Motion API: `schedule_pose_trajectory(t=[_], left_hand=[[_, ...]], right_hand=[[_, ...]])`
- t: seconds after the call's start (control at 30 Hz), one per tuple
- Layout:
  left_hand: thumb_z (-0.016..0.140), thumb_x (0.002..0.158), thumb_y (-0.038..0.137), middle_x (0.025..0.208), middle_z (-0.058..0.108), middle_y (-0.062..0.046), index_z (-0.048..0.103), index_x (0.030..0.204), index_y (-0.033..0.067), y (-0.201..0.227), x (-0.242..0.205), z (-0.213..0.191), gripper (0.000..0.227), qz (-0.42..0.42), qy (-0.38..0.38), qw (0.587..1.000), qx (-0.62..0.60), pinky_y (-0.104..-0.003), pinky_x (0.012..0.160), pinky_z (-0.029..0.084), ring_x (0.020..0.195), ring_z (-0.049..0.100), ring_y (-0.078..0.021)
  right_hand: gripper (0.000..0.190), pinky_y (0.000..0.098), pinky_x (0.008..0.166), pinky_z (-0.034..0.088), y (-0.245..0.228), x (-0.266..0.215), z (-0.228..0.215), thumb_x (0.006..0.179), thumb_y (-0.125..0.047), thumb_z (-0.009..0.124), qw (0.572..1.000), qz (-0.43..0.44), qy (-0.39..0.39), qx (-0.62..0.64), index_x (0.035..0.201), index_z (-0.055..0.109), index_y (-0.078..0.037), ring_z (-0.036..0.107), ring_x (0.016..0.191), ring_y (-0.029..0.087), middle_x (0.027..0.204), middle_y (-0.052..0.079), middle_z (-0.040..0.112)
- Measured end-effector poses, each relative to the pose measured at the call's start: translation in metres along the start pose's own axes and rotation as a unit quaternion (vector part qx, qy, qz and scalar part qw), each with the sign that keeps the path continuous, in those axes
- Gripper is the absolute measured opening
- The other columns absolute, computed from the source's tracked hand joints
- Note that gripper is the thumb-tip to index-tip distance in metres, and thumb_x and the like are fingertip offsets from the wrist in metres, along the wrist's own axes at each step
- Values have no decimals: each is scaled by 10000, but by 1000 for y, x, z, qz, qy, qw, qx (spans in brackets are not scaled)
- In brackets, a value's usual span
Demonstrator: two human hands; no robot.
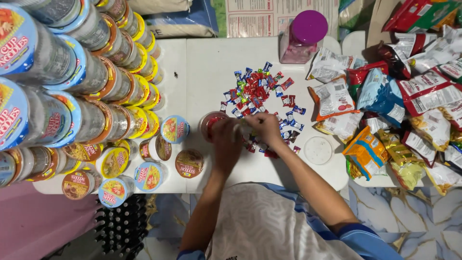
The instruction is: The person sorts small wrapped candies on a white table, picking them up and placing them into a clear plastic container. The table is surrounded by stacks of instant noodle cups and various snack packages.
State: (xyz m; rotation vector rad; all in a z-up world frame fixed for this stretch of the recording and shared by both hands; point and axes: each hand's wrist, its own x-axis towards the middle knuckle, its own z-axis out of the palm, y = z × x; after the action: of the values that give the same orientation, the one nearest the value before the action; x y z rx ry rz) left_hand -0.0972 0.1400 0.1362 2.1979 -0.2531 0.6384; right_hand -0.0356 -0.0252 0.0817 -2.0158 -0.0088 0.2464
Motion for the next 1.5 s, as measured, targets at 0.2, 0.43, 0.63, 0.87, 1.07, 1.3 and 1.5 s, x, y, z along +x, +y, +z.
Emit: schedule_pose_trajectory(t=[0.2, 0.43, 0.63, 0.87, 1.07, 1.3, 1.5], left_hand=[[547, 1006, 44, 1108, 639, -199, 616, 1102, 21, -41, -13, 118, 121, -31, -144, 983, -109, -495, 976, 483, 1108, 596, -410], [516, 979, 22, 1129, 654, -215, 651, 1148, 34, -71, 3, 149, 217, -179, -202, 958, -93, -511, 907, 474, 1084, 590, -432], [559, 924, 14, 1112, 665, -209, 658, 1121, 27, -96, -1, 170, 221, -102, -146, 982, -65, -523, 954, 478, 1077, 600, -422], [502, 985, 25, 1084, 692, -235, 664, 1171, 0, -88, 6, 170, 248, -136, -114, 977, -114, -507, 922, 502, 1043, 638, -430], [573, 1005, 121, 998, 716, -229, 672, 1145, -50, -56, 16, 146, 242, -168, -106, 962, -187, -441, 822, 540, 921, 702, -365], [609, 1017, 139, 938, 780, -145, 718, 1093, -51, -24, 12, 114, 232, -293, -112, 887, -339, -275, 663, 622, 776, 765, -152], [595, 1031, 63, 1119, 760, -151, 663, 1178, -93, 5, 5, 88, 225, -303, -121, 805, -494, -279, 771, 612, 905, 754, -177]], right_hand=[[141, 361, 694, 546, 51, 45, -24, 872, -156, 800, 992, -18, 108, -60, 950, 784, -39, 652, 718, 193, 847, 93, 704], [249, 416, 747, 534, 68, 88, -27, 806, -100, 817, 986, -20, 79, -148, 986, 675, -4, 650, 828, 322, 948, 164, 655], [273, 443, 799, 538, 95, 105, -19, 783, -69, 793, 981, -24, 96, -165, 1012, 660, -3, 654, 938, 378, 1008, 194, 663], [145, 339, 777, 578, 111, 87, -34, 923, -76, 682, 993, 19, 94, -68, 1029, 780, -77, 733, 853, 212, 967, 95, 761], [148, 280, 695, 534, 73, 41, -58, 986, -93, 677, 998, 58, -1, 16, 1105, 763, -74, 650, 766, 114, 864, 40, 736], [200, 234, 719, 543, 40, -4, -84, 936, -51, 720, 974, 26, 12, 224, 1130, 734, -3, 653, 795, 78, 901, 18, 728], [190, 227, 797, 566, 13, -22, -95, 954, -34, 702, 960, -21, 16, 278, 1139, 738, -6, 689, 862, 76, 977, 34, 760]])
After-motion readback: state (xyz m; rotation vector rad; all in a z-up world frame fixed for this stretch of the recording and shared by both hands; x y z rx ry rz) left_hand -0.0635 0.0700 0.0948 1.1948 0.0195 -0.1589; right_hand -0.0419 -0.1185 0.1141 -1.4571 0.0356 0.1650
